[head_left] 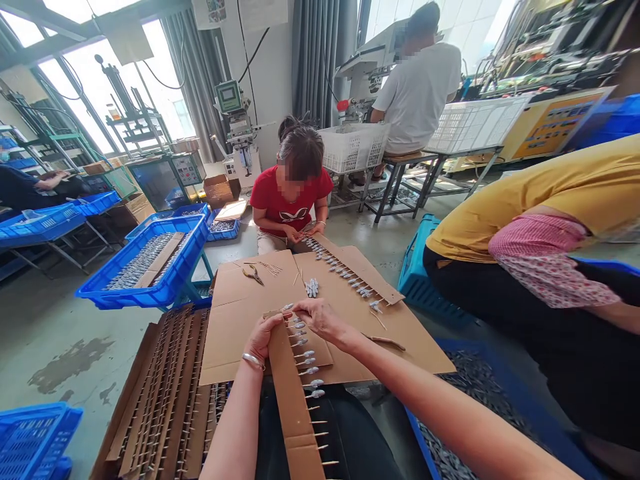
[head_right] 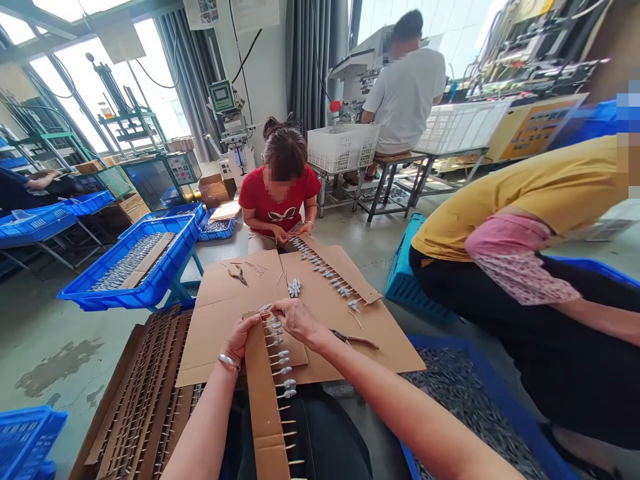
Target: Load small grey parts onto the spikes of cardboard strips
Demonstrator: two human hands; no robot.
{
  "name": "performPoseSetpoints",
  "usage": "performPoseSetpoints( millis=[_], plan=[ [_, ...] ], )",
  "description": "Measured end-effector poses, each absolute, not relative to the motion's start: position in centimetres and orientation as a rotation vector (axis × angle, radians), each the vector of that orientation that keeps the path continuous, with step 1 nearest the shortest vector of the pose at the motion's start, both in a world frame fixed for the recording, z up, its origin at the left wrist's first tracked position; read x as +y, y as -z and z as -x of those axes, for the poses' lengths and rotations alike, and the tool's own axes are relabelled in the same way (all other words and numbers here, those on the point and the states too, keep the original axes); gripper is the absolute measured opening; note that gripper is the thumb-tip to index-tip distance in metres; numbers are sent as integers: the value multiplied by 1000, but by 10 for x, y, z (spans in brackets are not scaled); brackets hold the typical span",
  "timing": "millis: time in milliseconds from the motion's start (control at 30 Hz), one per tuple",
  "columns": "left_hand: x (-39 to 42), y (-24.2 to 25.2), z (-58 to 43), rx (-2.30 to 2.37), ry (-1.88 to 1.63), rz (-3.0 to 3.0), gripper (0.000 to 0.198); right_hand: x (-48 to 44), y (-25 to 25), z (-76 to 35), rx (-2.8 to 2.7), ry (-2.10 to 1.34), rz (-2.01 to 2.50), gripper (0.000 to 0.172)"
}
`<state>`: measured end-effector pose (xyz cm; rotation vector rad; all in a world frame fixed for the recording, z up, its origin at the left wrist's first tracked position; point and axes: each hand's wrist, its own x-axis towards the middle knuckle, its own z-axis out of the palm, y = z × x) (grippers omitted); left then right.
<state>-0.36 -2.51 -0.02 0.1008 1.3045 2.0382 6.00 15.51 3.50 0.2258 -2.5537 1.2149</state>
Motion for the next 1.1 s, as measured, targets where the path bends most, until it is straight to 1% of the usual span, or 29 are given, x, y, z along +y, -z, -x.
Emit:
performPoseSetpoints(
  millis=[167, 400, 667, 800, 1100],
  plan=[
    [-25, -4, 2, 1297, -2036, -115, 34, 152, -36, -59, -2525, -1293, -278, 25],
    [-25, -2, 3, 1319, -2025, -105, 35, 156, -34, -55, -2630, -1034, -192, 23],
    [-25, -4, 3, 1337, -2025, -105, 34, 156, -36, -58, -2628, -1078, -223, 23],
    [-25, -5, 2, 1332, -2026, -111, 34, 155, -36, -58, -2648, -1036, -198, 25],
    [-25, 0, 4, 1343, -2037, -91, 35, 153, -34, -56, -2640, -1020, -243, 25]
  ],
)
